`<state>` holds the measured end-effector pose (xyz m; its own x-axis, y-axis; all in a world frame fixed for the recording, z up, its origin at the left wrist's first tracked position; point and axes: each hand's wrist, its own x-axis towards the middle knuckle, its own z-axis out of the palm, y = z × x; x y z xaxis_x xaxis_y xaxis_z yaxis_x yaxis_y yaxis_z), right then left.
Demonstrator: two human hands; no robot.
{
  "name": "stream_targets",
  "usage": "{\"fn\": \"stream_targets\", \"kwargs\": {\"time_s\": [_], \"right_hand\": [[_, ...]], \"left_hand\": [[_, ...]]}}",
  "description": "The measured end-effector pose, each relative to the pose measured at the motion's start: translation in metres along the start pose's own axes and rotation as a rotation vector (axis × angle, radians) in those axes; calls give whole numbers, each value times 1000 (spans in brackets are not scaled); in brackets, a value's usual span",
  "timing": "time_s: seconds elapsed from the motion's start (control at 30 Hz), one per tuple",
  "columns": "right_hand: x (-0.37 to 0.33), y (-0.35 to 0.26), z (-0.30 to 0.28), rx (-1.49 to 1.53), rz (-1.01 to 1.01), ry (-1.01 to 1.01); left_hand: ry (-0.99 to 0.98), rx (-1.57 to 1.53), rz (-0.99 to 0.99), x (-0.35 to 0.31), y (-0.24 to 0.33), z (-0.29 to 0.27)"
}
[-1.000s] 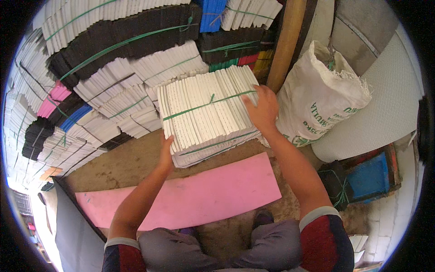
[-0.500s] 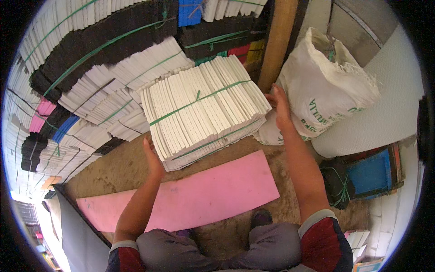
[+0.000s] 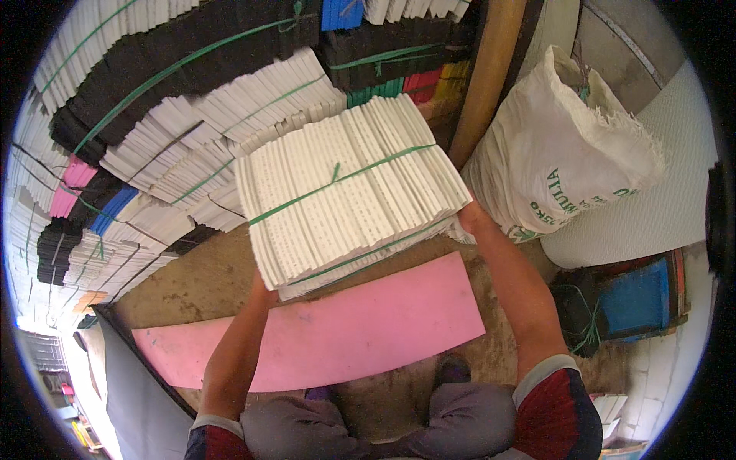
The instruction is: The person ties a stack of white foam pieces with a green string, then places the bundle on a shelf. Afterwards, they collect scattered foam scraps from the floor and put them into a white sack.
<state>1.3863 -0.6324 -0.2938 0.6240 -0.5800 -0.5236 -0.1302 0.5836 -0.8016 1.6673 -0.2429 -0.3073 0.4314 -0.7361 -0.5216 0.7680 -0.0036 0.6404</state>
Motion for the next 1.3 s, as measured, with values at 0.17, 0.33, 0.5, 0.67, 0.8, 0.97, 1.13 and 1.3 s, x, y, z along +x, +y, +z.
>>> {"fn": "stream_targets", "kwargs": {"time_s": [0.17,0.33,0.5,0.67,0.8,0.97,1.13,1.3], "right_hand": [[8,9,25,-6,-47,-51],[17,11,28,-52,-56,-126],[11,15,28,-134,-141,-159],[-25,44,-15,-544,-523,272],[-123,33,-34,-879,-693,345],[-232,50,-118,-1072,-714,744],[-319,93,-275,-1309,-430,1245],[-380,125,-343,-1519,-390,1477]], "left_hand": [[-6,-12,24,0,6,-15],[-3,-23,47,15,5,-28],[44,223,327,0,44,-49],[426,1080,1064,-33,95,79],[-155,1724,1143,-33,34,202],[-530,2179,1142,-13,-65,289],[-541,2102,1167,10,-147,330],[-880,2059,907,8,-213,355]]}}
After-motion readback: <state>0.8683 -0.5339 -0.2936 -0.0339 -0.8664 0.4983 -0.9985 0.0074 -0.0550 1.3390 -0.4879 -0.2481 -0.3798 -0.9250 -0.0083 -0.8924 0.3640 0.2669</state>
